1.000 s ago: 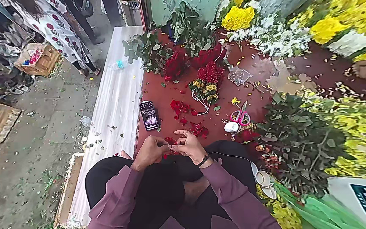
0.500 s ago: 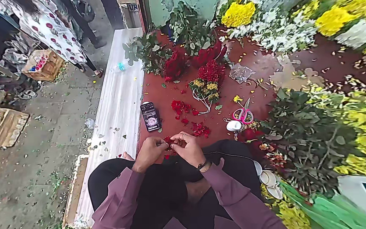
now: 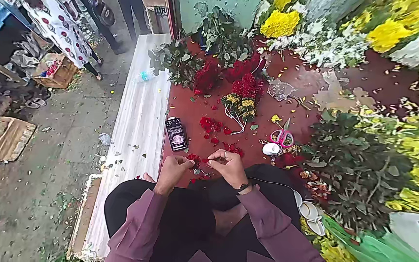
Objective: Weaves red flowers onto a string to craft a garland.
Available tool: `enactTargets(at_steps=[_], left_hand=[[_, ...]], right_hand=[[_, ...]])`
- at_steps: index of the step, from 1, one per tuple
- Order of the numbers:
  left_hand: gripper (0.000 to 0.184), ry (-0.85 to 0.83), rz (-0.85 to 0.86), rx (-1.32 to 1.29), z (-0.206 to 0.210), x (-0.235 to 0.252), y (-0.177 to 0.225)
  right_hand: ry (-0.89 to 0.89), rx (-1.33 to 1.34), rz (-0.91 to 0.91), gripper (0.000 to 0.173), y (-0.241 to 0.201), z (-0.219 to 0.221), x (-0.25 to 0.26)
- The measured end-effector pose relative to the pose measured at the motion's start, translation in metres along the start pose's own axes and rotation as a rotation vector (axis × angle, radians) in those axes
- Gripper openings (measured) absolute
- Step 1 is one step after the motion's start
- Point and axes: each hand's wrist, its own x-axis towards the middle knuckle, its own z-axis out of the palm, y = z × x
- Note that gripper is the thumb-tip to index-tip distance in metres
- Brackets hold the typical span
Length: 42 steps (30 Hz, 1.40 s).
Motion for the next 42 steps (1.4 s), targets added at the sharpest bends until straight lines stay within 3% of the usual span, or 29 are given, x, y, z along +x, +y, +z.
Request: enactTargets(at_steps=[3,6,9,15,19,22,25,29,32,35,37,42], left_hand=[[0.018,0.022,0.008,0.054,-0.001,0.0,0.001],[0.018,0.057,0.024,0.083,-0.002,0.001,0.0],[0.018,0.103,0.023,0.158,-0.006,0.003,-0.003],[0.021,0.074,-0.035,0.506,-0.001,0.0,0.004],[0.019,0.01,-0.038,0.496,-0.004,0.001,0.0],[0.029,-0.061,-0.104,0.441,-0.005,0.003,-0.004],[0.033,-0.038,-0.115,0.384,-0.003,0.006,-0.007],[0.025,0.052,-0.109,0.221,-0.003,0.006,-0.007],[0.017,0.07,-0.065,0.215,-0.002,0.006,-0.008],[0.013,0.02,0.006,0.211,0.001,0.006,-0.007],[0.013,-0.01,0.03,0.179,0.001,0.006,-0.003],[0.017,-0.002,0.008,0.12,-0.003,0.003,-0.004]], right_hand=[[-0.007,0.212,0.195,0.012,0.006,-0.003,0.005],[-0.161,0.271,0.404,0.016,0.011,-0.001,0.004],[-0.191,0.348,0.475,0.015,-0.001,0.0,0.002],[-0.144,0.453,0.445,0.013,-0.016,-0.005,0.004],[-0.137,0.465,0.436,0.012,-0.016,-0.006,0.005],[-0.115,0.463,0.404,0.012,-0.01,-0.01,0.008],[-0.286,0.403,0.324,0.013,-0.015,-0.006,0.003],[-0.602,0.449,0.177,0.011,-0.022,0.015,-0.012],[-0.441,0.551,0.164,0.012,-0.027,0.012,-0.01],[-0.138,0.684,0.29,0.012,-0.013,-0.004,0.006],[-0.034,0.725,0.382,0.013,-0.002,-0.012,0.013],[-0.086,0.566,0.465,0.014,0.0,-0.017,0.014]])
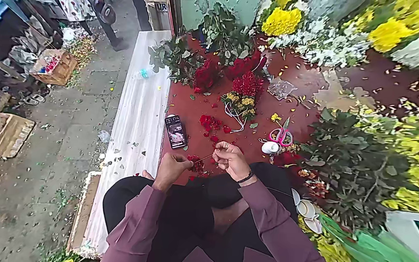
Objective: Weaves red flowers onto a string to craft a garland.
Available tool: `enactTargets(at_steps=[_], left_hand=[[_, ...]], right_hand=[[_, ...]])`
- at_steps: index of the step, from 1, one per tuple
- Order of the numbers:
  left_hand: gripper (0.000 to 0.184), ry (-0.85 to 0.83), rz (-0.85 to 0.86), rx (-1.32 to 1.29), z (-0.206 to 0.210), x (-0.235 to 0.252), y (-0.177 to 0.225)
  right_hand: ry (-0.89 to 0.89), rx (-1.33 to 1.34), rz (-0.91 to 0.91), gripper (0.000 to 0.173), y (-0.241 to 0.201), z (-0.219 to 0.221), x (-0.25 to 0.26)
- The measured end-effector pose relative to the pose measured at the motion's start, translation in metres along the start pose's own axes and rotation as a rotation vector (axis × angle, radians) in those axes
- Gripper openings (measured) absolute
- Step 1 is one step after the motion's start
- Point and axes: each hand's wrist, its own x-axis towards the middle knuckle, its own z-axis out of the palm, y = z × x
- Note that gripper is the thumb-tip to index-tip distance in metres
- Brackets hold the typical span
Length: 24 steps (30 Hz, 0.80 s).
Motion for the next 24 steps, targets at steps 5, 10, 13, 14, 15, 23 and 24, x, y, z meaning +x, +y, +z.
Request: enactTargets(at_steps=[5,10,13,14,15,23,24], left_hand=[[0.018,0.047,-0.012,0.006,-0.001,0.001,-0.001],[0.017,0.038,0.009,0.016,0.003,0.002,0.0],[0.014,-0.029,0.049,0.042,0.007,0.002,0.0],[0.011,-0.06,0.06,0.054,0.008,0.001,0.001],[0.01,-0.085,0.069,0.067,0.009,0.001,0.001],[0.023,-0.163,0.122,0.065,0.009,0.0,0.005],[0.023,-0.158,0.13,0.061,0.009,0.0,0.005]], right_hand=[[0.081,-0.464,-0.081,0.013,0.005,-0.01,0.005],[-0.049,-0.446,-0.299,0.01,-0.005,0.012,-0.011],[-0.171,-0.485,-0.275,0.011,0.004,0.029,-0.013],[-0.156,-0.535,-0.26,0.011,0.009,0.031,-0.011],[-0.135,-0.585,-0.247,0.011,0.011,0.031,-0.009],[-0.048,-0.729,-0.212,0.011,0.013,0.026,-0.006],[-0.043,-0.716,-0.214,0.011,0.013,0.026,-0.006]])
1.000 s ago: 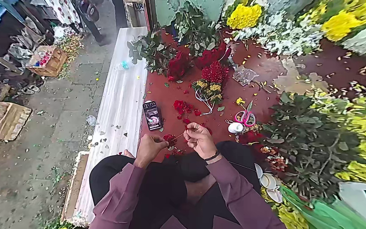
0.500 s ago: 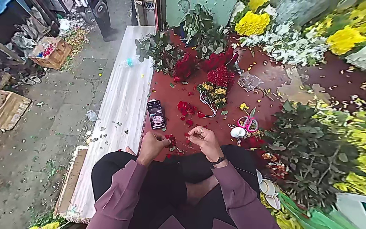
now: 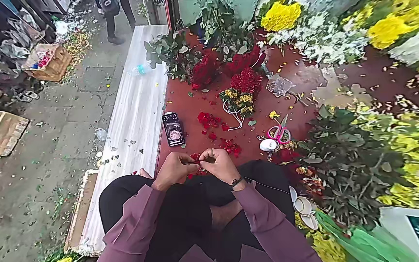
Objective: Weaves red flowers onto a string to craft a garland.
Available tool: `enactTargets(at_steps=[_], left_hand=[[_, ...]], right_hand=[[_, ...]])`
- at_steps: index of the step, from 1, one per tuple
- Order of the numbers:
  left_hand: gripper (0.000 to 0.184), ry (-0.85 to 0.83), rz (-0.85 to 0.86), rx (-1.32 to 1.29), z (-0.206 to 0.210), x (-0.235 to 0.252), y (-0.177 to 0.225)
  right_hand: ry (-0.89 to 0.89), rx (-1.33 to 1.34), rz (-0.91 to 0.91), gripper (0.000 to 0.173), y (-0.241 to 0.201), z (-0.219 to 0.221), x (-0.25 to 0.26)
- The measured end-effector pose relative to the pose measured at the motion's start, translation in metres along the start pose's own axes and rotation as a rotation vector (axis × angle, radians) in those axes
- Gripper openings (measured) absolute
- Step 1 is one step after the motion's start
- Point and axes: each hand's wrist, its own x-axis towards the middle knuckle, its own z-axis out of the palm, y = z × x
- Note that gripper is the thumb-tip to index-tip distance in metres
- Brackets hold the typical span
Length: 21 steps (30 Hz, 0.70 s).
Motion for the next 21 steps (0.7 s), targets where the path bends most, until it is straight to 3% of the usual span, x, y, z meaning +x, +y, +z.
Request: enactTargets(at_steps=[3,8,11,13,15,17,18,21], left_hand=[[0.016,0.015,0.031,-0.006,0.001,0.001,-0.003],[0.014,0.065,0.017,-0.022,0.001,0.0,-0.003],[0.013,0.123,-0.027,-0.034,-0.003,-0.001,-0.003],[0.013,0.15,-0.057,-0.035,-0.004,-0.001,-0.003],[0.015,0.184,-0.085,-0.027,-0.006,-0.001,-0.004],[0.016,0.239,-0.138,0.023,-0.008,-0.002,-0.007],[0.017,0.264,-0.166,0.061,-0.009,-0.003,-0.008],[0.018,0.269,-0.237,0.214,-0.007,-0.006,-0.003]], right_hand=[[0.019,0.084,0.03,0.022,0.0,0.003,0.001],[-0.039,0.234,0.115,0.065,0.008,-0.008,0.003],[-0.022,0.194,0.118,0.074,0.012,-0.018,0.003],[-0.148,0.136,0.15,0.08,0.014,-0.017,0.001],[-0.237,0.092,0.155,0.067,0.015,-0.01,-0.002],[-0.22,-0.033,0.095,0.032,0.016,-0.01,-0.003],[-0.241,-0.113,0.055,0.024,0.016,-0.013,-0.003],[-0.462,-0.134,-0.113,0.022,0.012,-0.015,-0.008]])
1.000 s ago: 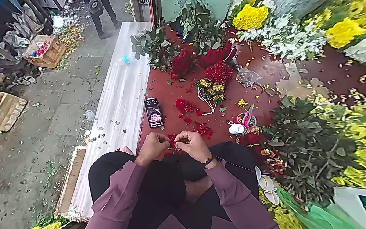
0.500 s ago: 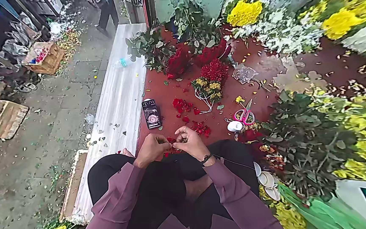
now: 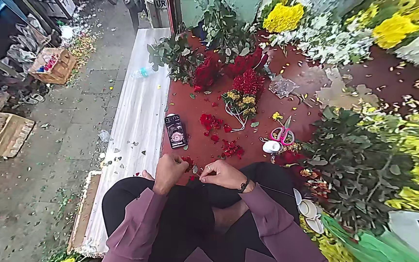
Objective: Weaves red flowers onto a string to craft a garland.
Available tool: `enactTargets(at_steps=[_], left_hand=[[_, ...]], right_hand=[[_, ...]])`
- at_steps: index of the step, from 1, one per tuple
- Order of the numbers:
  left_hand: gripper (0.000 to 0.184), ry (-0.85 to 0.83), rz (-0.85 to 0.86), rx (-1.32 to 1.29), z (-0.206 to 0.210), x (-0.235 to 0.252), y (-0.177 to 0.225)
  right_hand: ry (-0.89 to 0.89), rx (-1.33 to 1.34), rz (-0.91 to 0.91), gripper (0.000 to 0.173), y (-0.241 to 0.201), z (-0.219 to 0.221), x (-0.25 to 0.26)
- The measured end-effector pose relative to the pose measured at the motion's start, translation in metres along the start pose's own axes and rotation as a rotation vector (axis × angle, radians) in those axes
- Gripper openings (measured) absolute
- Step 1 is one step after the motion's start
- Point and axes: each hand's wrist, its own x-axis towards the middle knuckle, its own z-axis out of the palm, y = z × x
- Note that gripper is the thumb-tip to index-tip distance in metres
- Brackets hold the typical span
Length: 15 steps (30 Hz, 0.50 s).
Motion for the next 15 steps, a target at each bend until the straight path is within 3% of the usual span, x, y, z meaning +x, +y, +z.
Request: enactTargets(at_steps=[2,4,6,7,8,10,12,13,15], left_hand=[[0.019,-0.111,0.019,0.146,0.0,-0.004,0.004],[0.017,-0.368,0.15,0.176,-0.004,-0.009,0.004],[0.013,-0.678,0.422,-0.056,-0.008,-0.012,0.004],[0.011,-0.74,0.554,-0.264,-0.008,-0.013,0.006],[0.012,-0.695,0.619,-0.452,-0.009,-0.014,0.01],[0.013,-0.372,0.524,-0.65,-0.008,-0.013,0.015],[0.014,-0.079,0.326,-0.547,-0.003,-0.003,0.009],[0.015,-0.028,0.248,-0.45,0.0,0.0,0.004],[0.016,-0.085,0.169,-0.323,0.001,0.0,-0.004]], right_hand=[[-0.009,0.121,-0.123,0.018,-0.008,0.006,-0.001],[0.106,0.231,-0.151,0.015,-0.011,0.004,0.001],[0.129,0.32,-0.104,0.015,-0.002,-0.003,0.005],[0.085,0.381,-0.084,0.015,0.005,-0.004,0.008],[0.035,0.461,-0.069,0.014,0.01,0.0,0.009],[-0.007,0.578,-0.089,0.01,0.006,0.015,0.009],[0.013,0.515,-0.176,0.014,-0.005,0.02,0.01],[0.047,0.476,-0.209,0.013,-0.01,0.018,0.008],[0.121,0.447,-0.238,0.013,-0.012,0.008,0.003]])
